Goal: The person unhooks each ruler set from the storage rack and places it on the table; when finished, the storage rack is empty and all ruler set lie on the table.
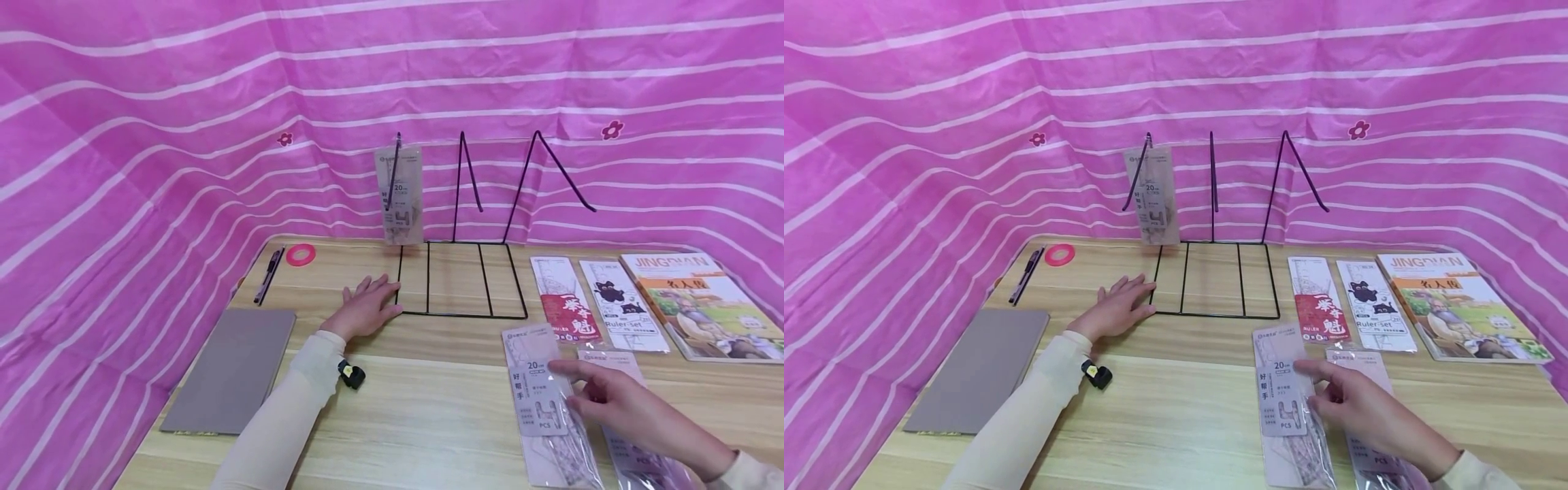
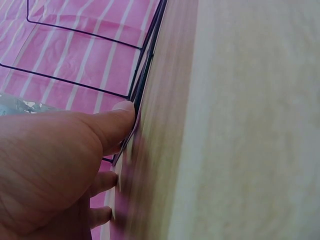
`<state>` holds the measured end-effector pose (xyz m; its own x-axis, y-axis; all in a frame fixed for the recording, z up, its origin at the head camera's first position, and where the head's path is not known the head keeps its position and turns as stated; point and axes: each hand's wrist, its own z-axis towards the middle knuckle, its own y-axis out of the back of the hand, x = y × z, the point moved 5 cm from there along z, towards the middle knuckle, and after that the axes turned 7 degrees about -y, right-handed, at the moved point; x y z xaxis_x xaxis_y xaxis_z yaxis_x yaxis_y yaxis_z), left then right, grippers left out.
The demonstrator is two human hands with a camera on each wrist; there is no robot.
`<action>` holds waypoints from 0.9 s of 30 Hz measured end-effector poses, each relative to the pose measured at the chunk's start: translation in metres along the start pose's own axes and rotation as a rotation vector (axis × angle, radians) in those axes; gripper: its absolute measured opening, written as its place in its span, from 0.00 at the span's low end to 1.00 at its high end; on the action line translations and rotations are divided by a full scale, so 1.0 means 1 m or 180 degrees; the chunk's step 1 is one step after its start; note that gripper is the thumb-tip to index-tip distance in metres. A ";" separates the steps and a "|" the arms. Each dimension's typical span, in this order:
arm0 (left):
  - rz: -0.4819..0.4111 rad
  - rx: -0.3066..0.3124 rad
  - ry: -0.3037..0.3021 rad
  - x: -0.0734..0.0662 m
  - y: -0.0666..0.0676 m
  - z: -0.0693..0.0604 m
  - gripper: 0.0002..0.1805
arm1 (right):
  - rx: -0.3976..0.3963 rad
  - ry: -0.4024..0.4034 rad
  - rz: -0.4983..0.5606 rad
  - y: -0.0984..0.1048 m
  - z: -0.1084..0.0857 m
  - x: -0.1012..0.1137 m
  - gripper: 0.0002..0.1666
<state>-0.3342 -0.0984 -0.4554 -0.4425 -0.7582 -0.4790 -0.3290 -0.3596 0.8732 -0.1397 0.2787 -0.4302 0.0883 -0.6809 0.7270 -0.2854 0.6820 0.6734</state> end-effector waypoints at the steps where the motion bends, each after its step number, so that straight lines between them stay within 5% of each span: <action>1: 0.0000 -0.0006 -0.0005 -0.001 0.000 0.000 0.36 | 0.0039 -0.0114 -0.0022 -0.001 0.002 -0.001 0.32; 4: 0.0011 -0.0004 -0.0008 -0.002 0.000 0.000 0.35 | 0.0078 -0.0278 -0.0094 -0.004 0.005 -0.001 0.32; 14: 0.0006 0.0006 -0.0019 -0.004 0.001 0.001 0.36 | -0.0211 -0.0178 -0.0416 -0.011 0.009 0.004 0.32; 27: -0.0012 0.0001 0.0025 0.001 0.000 0.000 0.36 | -0.0285 -0.0074 -0.0684 -0.009 0.014 0.002 0.33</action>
<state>-0.3345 -0.0987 -0.4561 -0.4347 -0.7610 -0.4815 -0.3309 -0.3623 0.8714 -0.1502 0.2673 -0.4369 0.1157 -0.8183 0.5631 -0.1764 0.5409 0.8224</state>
